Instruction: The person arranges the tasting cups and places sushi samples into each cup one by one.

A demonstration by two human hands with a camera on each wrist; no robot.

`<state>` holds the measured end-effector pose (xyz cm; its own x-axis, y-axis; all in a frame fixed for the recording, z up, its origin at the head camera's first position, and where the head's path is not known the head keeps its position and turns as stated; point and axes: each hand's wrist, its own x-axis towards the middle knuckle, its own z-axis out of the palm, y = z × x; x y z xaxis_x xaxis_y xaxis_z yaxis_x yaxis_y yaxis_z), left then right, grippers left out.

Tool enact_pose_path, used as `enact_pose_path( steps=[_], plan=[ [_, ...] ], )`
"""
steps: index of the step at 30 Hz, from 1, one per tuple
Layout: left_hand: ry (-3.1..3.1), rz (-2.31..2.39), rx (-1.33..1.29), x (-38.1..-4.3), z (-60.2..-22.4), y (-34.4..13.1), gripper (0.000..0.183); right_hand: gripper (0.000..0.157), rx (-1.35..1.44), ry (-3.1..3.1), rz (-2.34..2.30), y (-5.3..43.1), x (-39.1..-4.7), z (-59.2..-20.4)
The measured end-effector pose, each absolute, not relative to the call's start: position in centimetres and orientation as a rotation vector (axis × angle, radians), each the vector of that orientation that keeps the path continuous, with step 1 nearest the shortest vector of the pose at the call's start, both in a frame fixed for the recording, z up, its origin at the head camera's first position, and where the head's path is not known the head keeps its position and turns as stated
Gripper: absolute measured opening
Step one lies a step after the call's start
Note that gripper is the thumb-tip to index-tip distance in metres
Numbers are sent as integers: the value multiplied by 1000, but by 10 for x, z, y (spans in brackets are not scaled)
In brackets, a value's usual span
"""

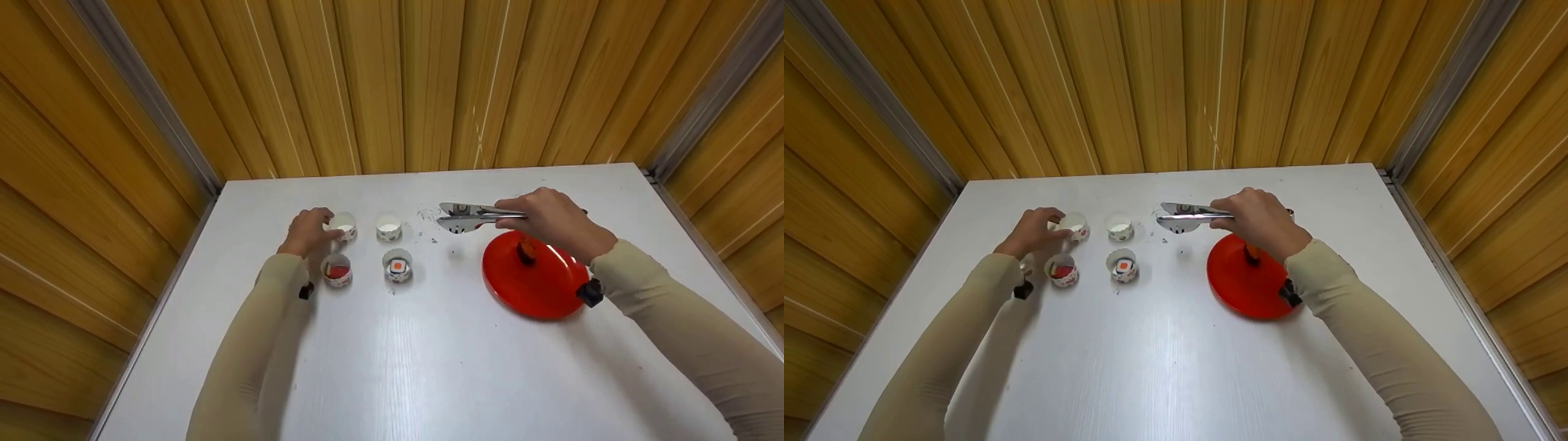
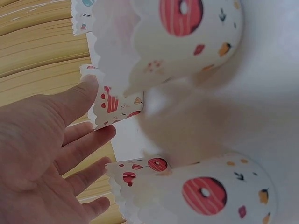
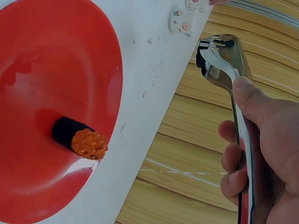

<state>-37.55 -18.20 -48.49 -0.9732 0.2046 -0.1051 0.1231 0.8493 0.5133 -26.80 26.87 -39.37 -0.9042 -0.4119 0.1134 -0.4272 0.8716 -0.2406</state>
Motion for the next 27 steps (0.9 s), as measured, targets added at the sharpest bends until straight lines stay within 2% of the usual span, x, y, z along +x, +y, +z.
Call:
enact_pose_path(
  steps=[4,27],
  plan=[
    [2898,753,301,-376,-486,-184,51,23,718,-2937,401,260,-274,-392],
    [2856,802,193,-370,-481,-176,54,36,802,-2904,428,187,-316,-378]
  ],
)
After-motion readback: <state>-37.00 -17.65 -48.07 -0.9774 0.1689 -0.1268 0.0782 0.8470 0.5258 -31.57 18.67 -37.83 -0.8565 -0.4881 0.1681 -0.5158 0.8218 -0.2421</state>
